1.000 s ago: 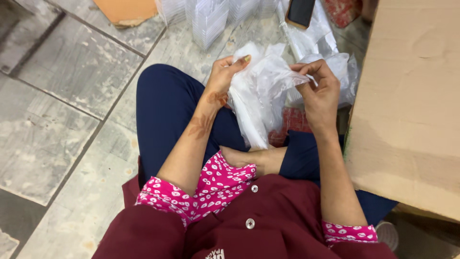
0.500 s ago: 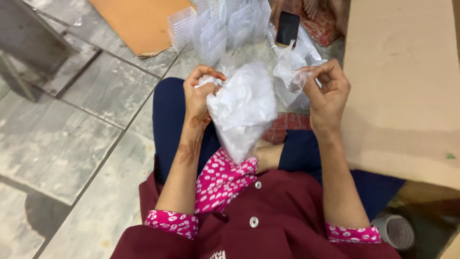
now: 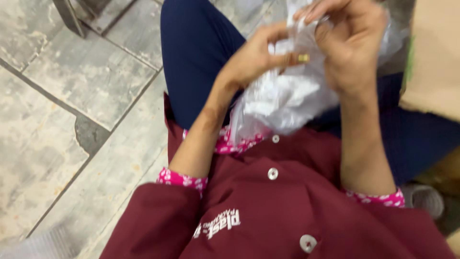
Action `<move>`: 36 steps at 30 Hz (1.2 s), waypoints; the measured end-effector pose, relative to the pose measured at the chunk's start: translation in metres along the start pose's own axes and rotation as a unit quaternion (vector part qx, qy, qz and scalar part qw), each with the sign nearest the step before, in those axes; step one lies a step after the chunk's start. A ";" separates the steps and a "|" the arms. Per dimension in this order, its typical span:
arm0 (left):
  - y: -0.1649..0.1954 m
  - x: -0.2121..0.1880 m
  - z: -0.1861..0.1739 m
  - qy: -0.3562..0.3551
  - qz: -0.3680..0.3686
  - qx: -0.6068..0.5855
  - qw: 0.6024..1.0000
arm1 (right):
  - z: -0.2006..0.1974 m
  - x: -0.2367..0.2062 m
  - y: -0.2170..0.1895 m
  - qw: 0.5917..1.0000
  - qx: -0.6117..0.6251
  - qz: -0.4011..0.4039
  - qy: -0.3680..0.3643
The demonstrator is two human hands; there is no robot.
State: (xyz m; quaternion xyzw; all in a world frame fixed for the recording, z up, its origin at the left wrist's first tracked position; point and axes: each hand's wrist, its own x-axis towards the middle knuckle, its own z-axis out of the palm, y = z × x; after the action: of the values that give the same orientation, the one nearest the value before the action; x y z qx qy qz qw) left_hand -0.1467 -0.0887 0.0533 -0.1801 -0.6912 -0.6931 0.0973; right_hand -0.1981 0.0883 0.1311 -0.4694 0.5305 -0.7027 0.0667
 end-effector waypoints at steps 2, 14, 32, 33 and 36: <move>-0.006 -0.002 0.000 0.012 0.031 0.025 0.999 | 0.001 0.002 -0.004 1.000 -0.026 -0.004 0.000; -0.100 -0.027 -0.036 0.144 -0.210 -0.373 0.892 | -0.029 -0.042 -0.061 0.973 0.092 -0.148 -0.154; -0.192 -0.032 -0.054 0.085 -0.140 -0.138 0.977 | -0.034 0.071 0.131 0.937 -0.152 0.296 -0.105; -0.193 -0.029 -0.054 0.041 -0.070 0.064 0.995 | -0.039 0.064 0.142 0.940 -0.140 0.300 -0.087; -0.191 -0.018 -0.055 0.061 -0.168 -0.066 0.982 | -0.056 0.053 0.167 0.921 -0.175 0.346 -0.026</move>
State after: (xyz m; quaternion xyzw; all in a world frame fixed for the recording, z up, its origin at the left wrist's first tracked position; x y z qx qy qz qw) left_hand -0.2095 -0.1406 -0.1289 -0.0243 -0.6571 -0.7533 0.0094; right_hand -0.3357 0.0238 0.0271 -0.2788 0.7726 -0.5193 0.2359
